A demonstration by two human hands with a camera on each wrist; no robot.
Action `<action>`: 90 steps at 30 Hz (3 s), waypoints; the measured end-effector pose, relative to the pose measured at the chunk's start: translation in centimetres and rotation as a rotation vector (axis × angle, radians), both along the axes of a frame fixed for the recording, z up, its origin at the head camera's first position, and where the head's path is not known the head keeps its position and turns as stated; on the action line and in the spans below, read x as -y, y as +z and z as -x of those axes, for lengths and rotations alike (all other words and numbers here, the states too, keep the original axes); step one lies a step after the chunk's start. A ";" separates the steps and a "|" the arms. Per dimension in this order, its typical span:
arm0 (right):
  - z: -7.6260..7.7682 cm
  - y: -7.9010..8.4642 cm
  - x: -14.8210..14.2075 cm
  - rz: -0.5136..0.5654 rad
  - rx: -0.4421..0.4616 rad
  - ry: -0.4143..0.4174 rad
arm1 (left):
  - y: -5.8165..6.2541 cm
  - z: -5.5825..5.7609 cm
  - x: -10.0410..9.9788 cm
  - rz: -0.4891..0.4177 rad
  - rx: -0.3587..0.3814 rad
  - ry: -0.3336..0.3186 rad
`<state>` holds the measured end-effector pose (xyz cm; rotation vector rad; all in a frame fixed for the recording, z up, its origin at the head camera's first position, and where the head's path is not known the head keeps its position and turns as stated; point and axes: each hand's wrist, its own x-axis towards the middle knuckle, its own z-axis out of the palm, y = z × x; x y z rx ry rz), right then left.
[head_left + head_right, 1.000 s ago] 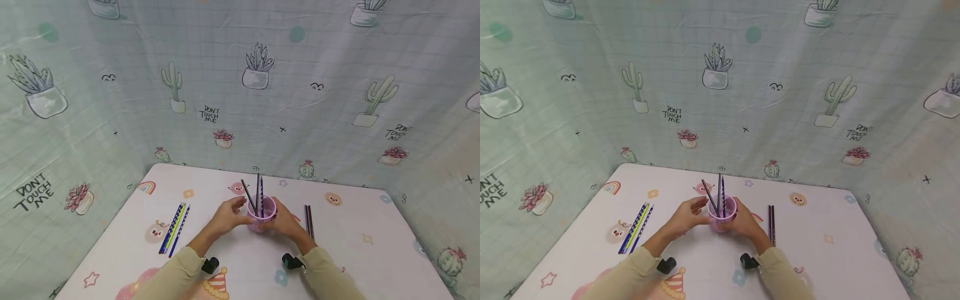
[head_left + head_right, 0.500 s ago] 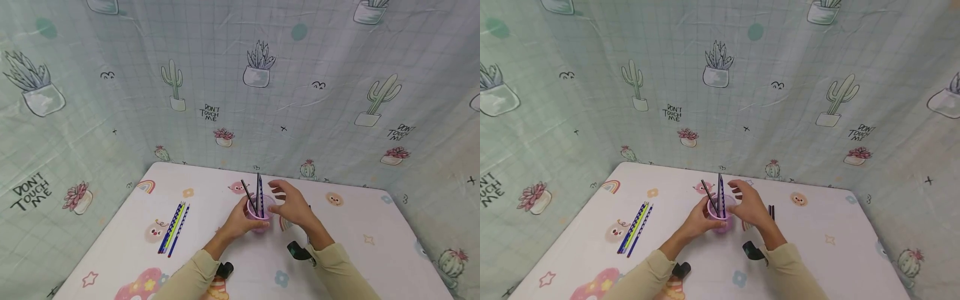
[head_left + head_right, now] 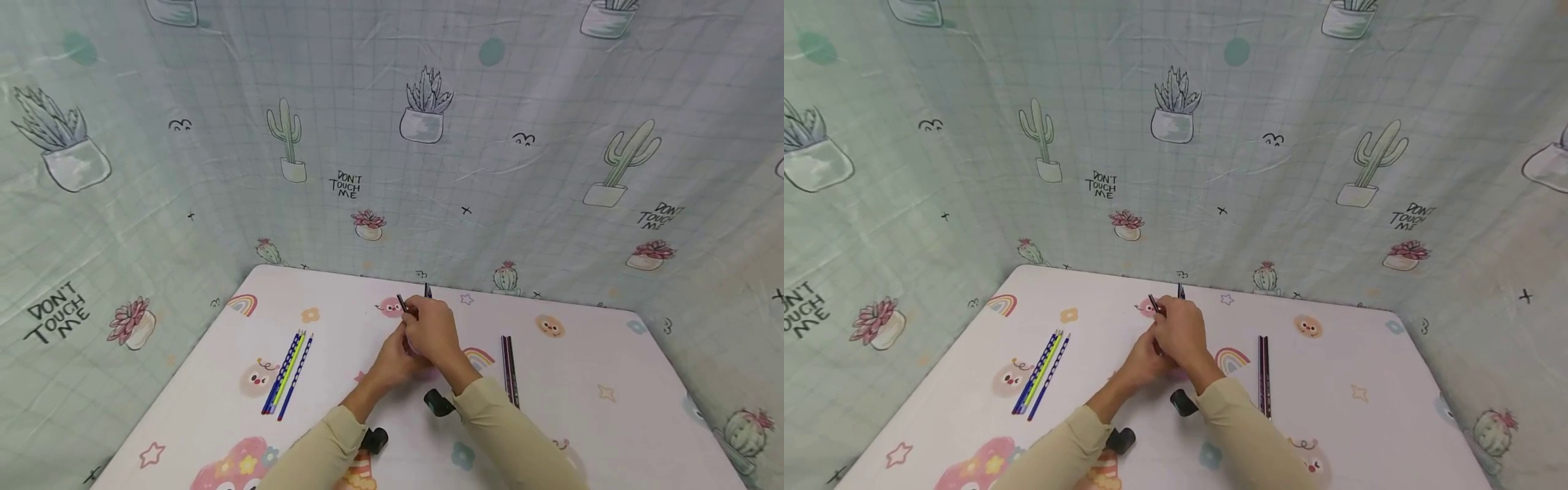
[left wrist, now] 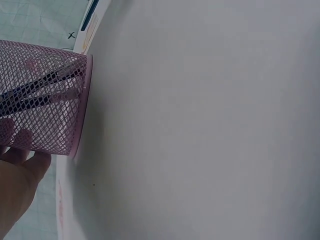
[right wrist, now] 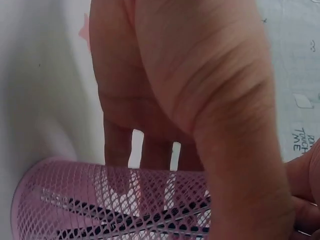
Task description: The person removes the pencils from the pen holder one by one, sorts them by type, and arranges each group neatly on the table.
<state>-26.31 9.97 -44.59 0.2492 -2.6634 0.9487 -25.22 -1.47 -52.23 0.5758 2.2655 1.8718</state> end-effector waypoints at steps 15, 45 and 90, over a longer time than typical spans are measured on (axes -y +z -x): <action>0.1 2.4 -1.3 0.091 -0.052 -0.084 | -0.1 0.0 -0.2 0.078 -0.001 0.051; 0.9 11.8 -12.1 0.404 0.029 -0.196 | -0.1 -0.1 -0.3 0.056 0.042 0.079; 1.5 -0.3 -22.3 0.295 0.616 -0.223 | 0.2 -0.3 -0.6 0.014 0.072 0.079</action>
